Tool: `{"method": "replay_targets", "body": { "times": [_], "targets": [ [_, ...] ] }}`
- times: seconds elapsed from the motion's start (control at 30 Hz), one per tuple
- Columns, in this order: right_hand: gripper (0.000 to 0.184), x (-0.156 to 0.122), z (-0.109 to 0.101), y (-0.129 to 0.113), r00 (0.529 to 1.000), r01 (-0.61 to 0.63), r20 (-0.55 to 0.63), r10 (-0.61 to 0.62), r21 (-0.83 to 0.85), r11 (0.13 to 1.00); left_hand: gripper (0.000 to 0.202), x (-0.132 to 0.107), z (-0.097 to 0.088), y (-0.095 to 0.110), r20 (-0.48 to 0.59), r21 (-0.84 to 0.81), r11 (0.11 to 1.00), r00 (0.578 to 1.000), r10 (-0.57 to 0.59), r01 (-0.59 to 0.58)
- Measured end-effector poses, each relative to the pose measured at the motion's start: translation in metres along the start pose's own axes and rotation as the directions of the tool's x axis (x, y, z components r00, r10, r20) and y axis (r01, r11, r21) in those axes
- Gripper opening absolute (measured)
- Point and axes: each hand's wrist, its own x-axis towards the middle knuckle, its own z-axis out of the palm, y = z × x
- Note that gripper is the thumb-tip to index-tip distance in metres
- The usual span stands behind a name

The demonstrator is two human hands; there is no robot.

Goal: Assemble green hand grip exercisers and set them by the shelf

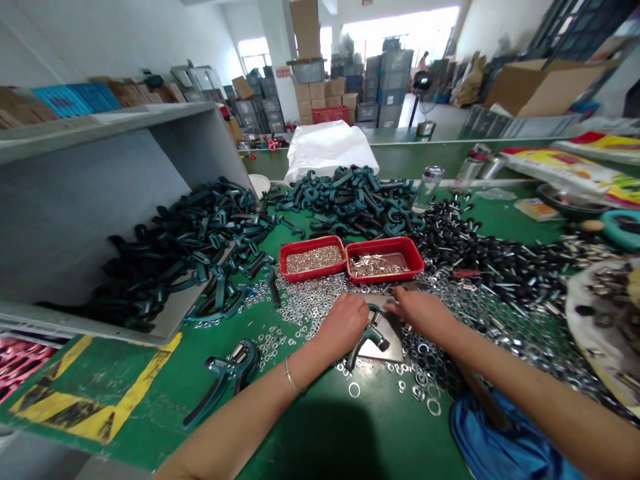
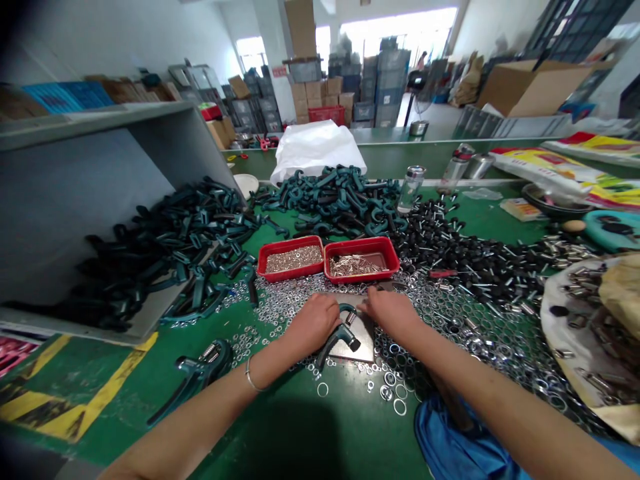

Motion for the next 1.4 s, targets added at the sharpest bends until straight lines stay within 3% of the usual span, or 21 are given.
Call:
{"method": "replay_targets", "body": {
  "times": [0.07, 0.13, 0.23, 0.3, 0.43, 0.5, 0.6, 0.73, 0.87, 1.03, 1.17, 1.3, 1.4],
  "targets": [
    [0.032, -0.016, 0.004, 0.015, 0.992, -0.121, -0.053, 0.118, -0.059, 0.991, 0.02, 0.008, -0.003, -0.003, 0.051, 0.025, 0.992, 0.991, 0.122, -0.124],
    [0.03, -0.029, 0.01, 0.028, 0.98, -0.198, -0.03, 0.196, -0.09, 0.976, 0.022, 0.013, -0.004, -0.005, 0.088, -0.02, 0.984, 0.98, 0.18, -0.179],
    [0.028, -0.037, 0.021, 0.043, 0.967, -0.245, 0.059, 0.246, -0.023, 0.969, 0.026, 0.006, -0.005, -0.002, 0.098, -0.062, 0.982, 0.978, 0.184, -0.178],
    [0.025, -0.039, 0.03, 0.05, 0.961, -0.276, 0.015, 0.275, 0.069, 0.959, 0.027, -0.008, -0.005, 0.005, 0.081, -0.045, 0.988, 0.985, 0.154, -0.15],
    [0.019, -0.055, 0.038, 0.055, 0.954, -0.205, -0.115, 0.277, 0.424, 0.882, 0.046, -0.037, -0.003, 0.02, 0.04, -0.037, 0.999, 0.999, -0.003, 0.005],
    [0.021, -0.067, 0.034, 0.05, 0.97, -0.118, -0.099, 0.221, 0.602, 0.789, 0.05, -0.045, 0.001, 0.024, 0.038, -0.072, 0.995, 0.997, -0.072, 0.075],
    [0.028, -0.082, 0.02, 0.033, 0.988, -0.042, -0.078, 0.137, 0.708, 0.705, 0.048, -0.047, 0.008, 0.025, 0.015, -0.11, 0.983, 0.989, -0.144, 0.145],
    [0.032, -0.083, 0.004, 0.013, 0.992, -0.037, -0.067, 0.11, 0.671, 0.74, 0.046, -0.045, 0.013, 0.023, -0.013, -0.159, 0.974, 0.986, -0.164, 0.16],
    [0.034, -0.075, 0.004, 0.011, 0.999, -0.03, 0.039, 0.007, 0.62, 0.784, 0.043, -0.045, 0.014, 0.023, -0.028, -0.204, 0.966, 0.986, -0.166, 0.157],
    [0.034, -0.072, 0.01, 0.013, 0.998, -0.056, 0.008, 0.066, 0.625, 0.779, 0.044, -0.046, 0.02, 0.022, -0.065, -0.295, 0.942, 0.98, -0.188, 0.161],
    [0.036, -0.075, 0.001, 0.009, 0.997, -0.045, 0.075, -0.001, 0.611, 0.79, 0.071, -0.043, 0.029, 0.022, -0.049, -0.471, 0.844, 0.947, -0.318, 0.259],
    [0.041, -0.083, -0.017, -0.006, 0.999, 0.042, -0.027, -0.032, 0.676, 0.735, 0.094, -0.039, 0.033, 0.023, -0.033, -0.571, 0.753, 0.907, -0.42, 0.328],
    [0.039, -0.081, -0.016, -0.012, 0.999, 0.035, -0.01, -0.036, 0.591, 0.806, 0.096, -0.039, 0.035, 0.023, -0.048, -0.589, 0.746, 0.908, -0.417, 0.311]
  ]
}}
